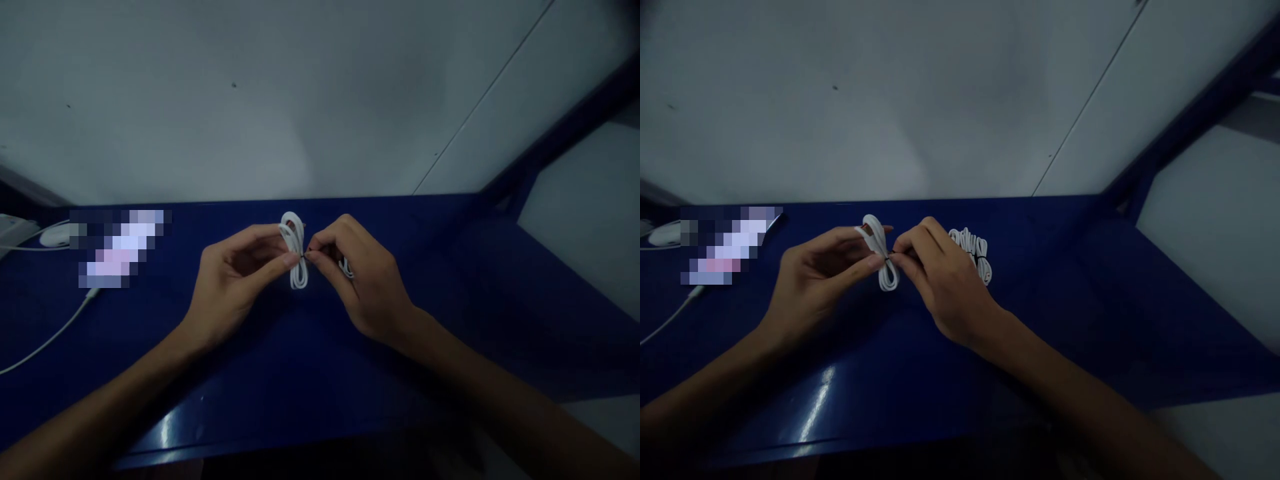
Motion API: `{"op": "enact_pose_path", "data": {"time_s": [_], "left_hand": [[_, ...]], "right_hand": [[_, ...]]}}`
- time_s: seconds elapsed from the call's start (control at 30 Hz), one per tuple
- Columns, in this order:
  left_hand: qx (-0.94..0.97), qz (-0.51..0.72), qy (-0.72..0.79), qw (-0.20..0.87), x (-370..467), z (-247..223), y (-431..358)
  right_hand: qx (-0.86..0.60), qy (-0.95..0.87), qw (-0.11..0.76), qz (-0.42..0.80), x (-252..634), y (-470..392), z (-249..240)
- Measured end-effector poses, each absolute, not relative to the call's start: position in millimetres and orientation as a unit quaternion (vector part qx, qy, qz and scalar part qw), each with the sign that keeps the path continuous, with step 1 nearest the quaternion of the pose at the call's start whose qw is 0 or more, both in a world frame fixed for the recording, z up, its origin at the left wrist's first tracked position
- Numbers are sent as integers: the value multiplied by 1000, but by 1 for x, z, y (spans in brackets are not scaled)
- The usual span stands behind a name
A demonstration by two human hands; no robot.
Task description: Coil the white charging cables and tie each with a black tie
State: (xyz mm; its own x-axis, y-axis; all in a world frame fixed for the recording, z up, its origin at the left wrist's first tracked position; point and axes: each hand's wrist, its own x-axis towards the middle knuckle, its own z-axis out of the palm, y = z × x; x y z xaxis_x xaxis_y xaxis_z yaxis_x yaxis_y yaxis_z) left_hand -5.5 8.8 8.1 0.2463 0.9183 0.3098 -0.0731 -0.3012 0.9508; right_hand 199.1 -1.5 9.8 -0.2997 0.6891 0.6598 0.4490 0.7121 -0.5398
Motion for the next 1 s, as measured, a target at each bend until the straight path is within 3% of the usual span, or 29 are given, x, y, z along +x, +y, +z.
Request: {"op": "enact_pose_path", "data": {"time_s": [0.13,0.23,0.3,0.4,0.5,0.7,0.83,1.0], "left_hand": [[751,512,343,235,-11,8,6],[825,471,312,18,-18,10,3],[848,450,280,-37,-23,12,1],[862,432,264,-13,-26,14,-1],[826,491,276,12,-21,16,1],[648,553,353,387,-8,18,7],[600,545,358,464,-7,16,9],[556,524,363,534,-7,13,9]], "right_hand": [[-391,-746,469,265,199,-6,11],[-375,-677,452,443,202,-3,11],[-333,-621,418,573,205,1,11],[-299,-556,374,679,209,6,12],[-302,-563,399,657,209,5,16],[-359,-688,517,361,204,-5,19],[-336,-754,539,168,202,-3,12],[-317,-779,538,58,204,3,8]]}}
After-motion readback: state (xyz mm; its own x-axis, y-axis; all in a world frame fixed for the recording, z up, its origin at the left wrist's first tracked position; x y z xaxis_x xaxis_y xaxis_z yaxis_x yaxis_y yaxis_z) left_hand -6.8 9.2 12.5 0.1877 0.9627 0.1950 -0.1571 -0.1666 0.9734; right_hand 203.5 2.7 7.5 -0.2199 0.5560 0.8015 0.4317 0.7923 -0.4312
